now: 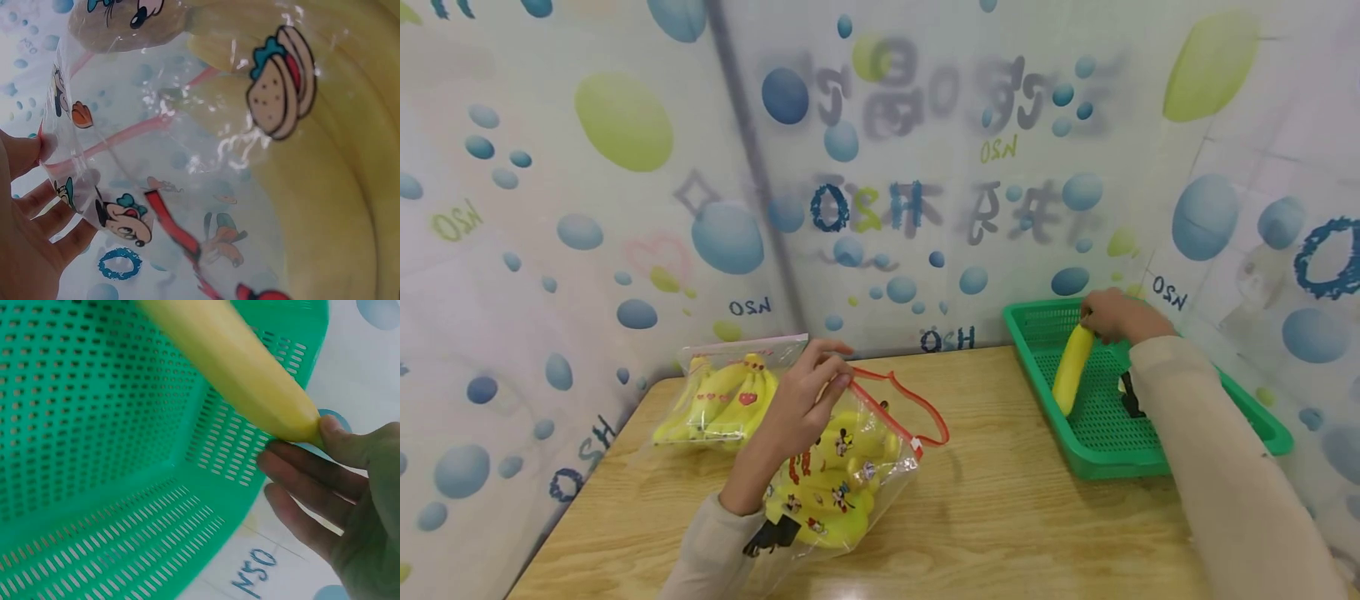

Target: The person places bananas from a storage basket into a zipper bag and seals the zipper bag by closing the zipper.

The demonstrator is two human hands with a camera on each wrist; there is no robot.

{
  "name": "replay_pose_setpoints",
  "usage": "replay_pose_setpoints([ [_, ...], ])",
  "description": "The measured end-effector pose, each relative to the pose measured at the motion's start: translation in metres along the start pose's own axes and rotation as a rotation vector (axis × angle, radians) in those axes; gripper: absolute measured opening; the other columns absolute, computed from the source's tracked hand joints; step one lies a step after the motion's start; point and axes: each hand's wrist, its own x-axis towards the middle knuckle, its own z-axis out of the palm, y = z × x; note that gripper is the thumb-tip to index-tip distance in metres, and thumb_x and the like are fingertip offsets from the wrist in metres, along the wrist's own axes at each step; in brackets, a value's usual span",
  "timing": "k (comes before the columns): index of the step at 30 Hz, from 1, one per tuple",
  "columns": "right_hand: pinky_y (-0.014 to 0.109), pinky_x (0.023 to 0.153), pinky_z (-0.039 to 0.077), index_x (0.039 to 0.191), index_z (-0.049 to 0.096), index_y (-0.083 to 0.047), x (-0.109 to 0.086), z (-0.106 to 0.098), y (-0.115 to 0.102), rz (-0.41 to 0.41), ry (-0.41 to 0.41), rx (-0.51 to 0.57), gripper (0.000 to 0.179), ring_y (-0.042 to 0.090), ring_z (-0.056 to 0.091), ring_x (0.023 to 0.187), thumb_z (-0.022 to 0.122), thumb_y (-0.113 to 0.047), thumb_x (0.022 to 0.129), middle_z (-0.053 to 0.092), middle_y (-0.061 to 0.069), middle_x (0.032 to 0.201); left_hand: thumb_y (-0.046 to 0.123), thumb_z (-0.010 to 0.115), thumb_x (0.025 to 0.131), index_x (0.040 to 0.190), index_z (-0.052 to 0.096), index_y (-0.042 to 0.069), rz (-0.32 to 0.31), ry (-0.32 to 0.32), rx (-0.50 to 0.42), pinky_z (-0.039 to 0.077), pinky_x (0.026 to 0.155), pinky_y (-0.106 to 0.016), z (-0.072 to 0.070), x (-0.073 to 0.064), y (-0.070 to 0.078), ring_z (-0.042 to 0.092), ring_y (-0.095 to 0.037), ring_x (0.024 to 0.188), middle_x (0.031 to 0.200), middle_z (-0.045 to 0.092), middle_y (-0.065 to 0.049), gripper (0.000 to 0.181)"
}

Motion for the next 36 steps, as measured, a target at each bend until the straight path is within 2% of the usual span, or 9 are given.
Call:
replay_pose_setpoints([
  [6, 0.038, 0.059, 0.049, 0.109, 0.066, 0.010, -0.007, -0.018, -0.002, 0.016, 0.115, -0.183, 0.023, 0.023, 0.057, 0.065, 0.054, -0.009, 0.103, 0.065, 0.015, 0.084, 0.014, 0.057, 0.106, 0.096, 0.066, 0.014, -0.001, 0.000, -0.001, 0.050, 0.063, -0.022, -0.001, 0.000, 0.000, 0.065, -0.019, 0.087, 0.129, 0.061, -0.008, 0.013],
  [10, 0.041, 0.061, 0.045, 0.108, 0.066, 0.005, -0.014, -0.034, -0.007, 0.041, 0.170, -0.266, 0.022, 0.025, 0.054, 0.067, 0.055, -0.013, 0.104, 0.065, 0.014, 0.083, 0.014, 0.057, 0.106, 0.096, 0.066, 0.014, -0.001, -0.002, -0.001, 0.050, 0.063, -0.022, -0.001, 0.000, 0.000, 0.065, -0.019, 0.088, 0.129, 0.061, -0.009, 0.013],
  [16, 0.042, 0.059, 0.046, 0.114, 0.064, 0.004, -0.027, -0.059, -0.027, 0.041, 0.257, -0.283, 0.025, 0.027, 0.056, 0.068, 0.054, -0.018, 0.105, 0.067, 0.017, 0.089, 0.015, 0.056, 0.106, 0.097, 0.066, 0.014, -0.006, -0.008, 0.011, 0.049, 0.063, -0.022, -0.001, 0.001, -0.001, 0.065, -0.017, 0.085, 0.128, 0.061, -0.008, 0.014],
  [21, 0.041, 0.056, 0.044, 0.116, 0.063, 0.000, -0.032, -0.071, -0.057, 0.009, 0.306, -0.323, 0.029, 0.026, 0.055, 0.065, 0.052, -0.025, 0.108, 0.066, 0.013, 0.085, 0.014, 0.057, 0.106, 0.096, 0.066, 0.014, -0.013, -0.006, 0.006, 0.050, 0.063, -0.022, -0.001, 0.000, -0.002, 0.066, -0.018, 0.088, 0.129, 0.061, -0.008, 0.013],
  [28, 0.038, 0.053, 0.039, 0.105, 0.063, -0.006, -0.038, -0.067, -0.108, -0.082, 0.359, -0.390, 0.025, 0.022, 0.050, 0.060, 0.053, -0.029, 0.108, 0.060, 0.004, 0.073, 0.014, 0.057, 0.106, 0.096, 0.066, 0.013, -0.032, -0.008, -0.007, 0.051, 0.064, -0.023, -0.002, -0.002, -0.001, 0.067, -0.020, 0.092, 0.129, 0.060, -0.007, 0.013],
  [32, 0.034, 0.050, 0.034, 0.100, 0.062, -0.009, -0.045, -0.056, -0.132, -0.154, 0.404, -0.416, 0.022, 0.020, 0.045, 0.055, 0.057, -0.029, 0.107, 0.054, 0.001, 0.066, 0.014, 0.057, 0.106, 0.096, 0.066, 0.014, -0.027, -0.007, -0.010, 0.050, 0.064, -0.022, -0.002, -0.001, 0.000, 0.067, -0.020, 0.093, 0.129, 0.060, -0.007, 0.013],
  [36, 0.031, 0.050, 0.029, 0.094, 0.062, -0.014, -0.053, -0.042, -0.153, -0.240, 0.468, -0.389, 0.019, 0.017, 0.040, 0.051, 0.060, -0.029, 0.105, 0.049, -0.001, 0.062, 0.014, 0.056, 0.106, 0.097, 0.066, 0.014, -0.023, -0.010, -0.010, 0.051, 0.065, -0.022, -0.003, 0.000, 0.000, 0.067, -0.019, 0.093, 0.128, 0.060, -0.007, 0.014],
])
